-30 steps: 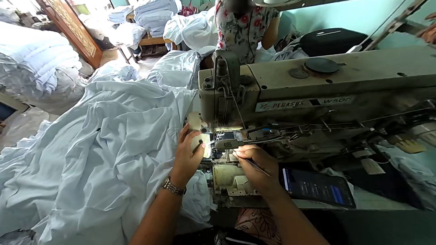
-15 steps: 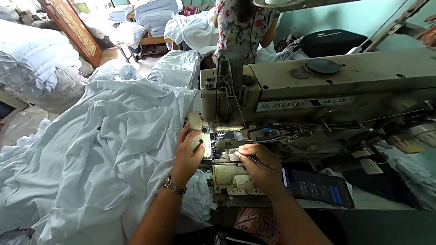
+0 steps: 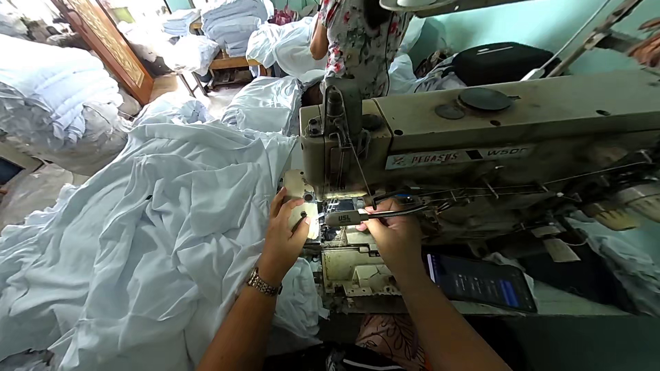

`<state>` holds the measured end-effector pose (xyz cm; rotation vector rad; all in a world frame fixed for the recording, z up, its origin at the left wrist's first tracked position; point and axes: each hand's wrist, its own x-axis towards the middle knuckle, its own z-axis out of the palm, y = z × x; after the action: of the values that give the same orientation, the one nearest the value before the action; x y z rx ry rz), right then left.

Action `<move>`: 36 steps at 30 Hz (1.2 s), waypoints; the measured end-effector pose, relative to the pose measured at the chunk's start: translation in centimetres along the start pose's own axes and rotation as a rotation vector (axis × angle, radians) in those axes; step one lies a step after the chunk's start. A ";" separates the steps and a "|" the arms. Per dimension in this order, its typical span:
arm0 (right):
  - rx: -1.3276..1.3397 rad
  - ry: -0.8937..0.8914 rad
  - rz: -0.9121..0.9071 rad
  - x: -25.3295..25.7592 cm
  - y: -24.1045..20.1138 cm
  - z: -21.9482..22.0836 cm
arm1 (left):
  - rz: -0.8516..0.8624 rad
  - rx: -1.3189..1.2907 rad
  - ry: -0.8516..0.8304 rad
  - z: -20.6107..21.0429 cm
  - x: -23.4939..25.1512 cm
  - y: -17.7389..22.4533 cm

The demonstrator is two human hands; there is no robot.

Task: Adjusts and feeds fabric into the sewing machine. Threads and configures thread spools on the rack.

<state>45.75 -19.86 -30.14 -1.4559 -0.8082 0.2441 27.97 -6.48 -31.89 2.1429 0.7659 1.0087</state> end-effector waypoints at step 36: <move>-0.109 0.039 0.077 0.8 -0.5 0.8 | -0.003 -0.016 0.007 0.0 -0.1 0.0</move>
<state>45.64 -18.82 -29.44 -1.5914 -0.7440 0.2321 27.98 -6.56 -31.91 2.1249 0.7611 1.0179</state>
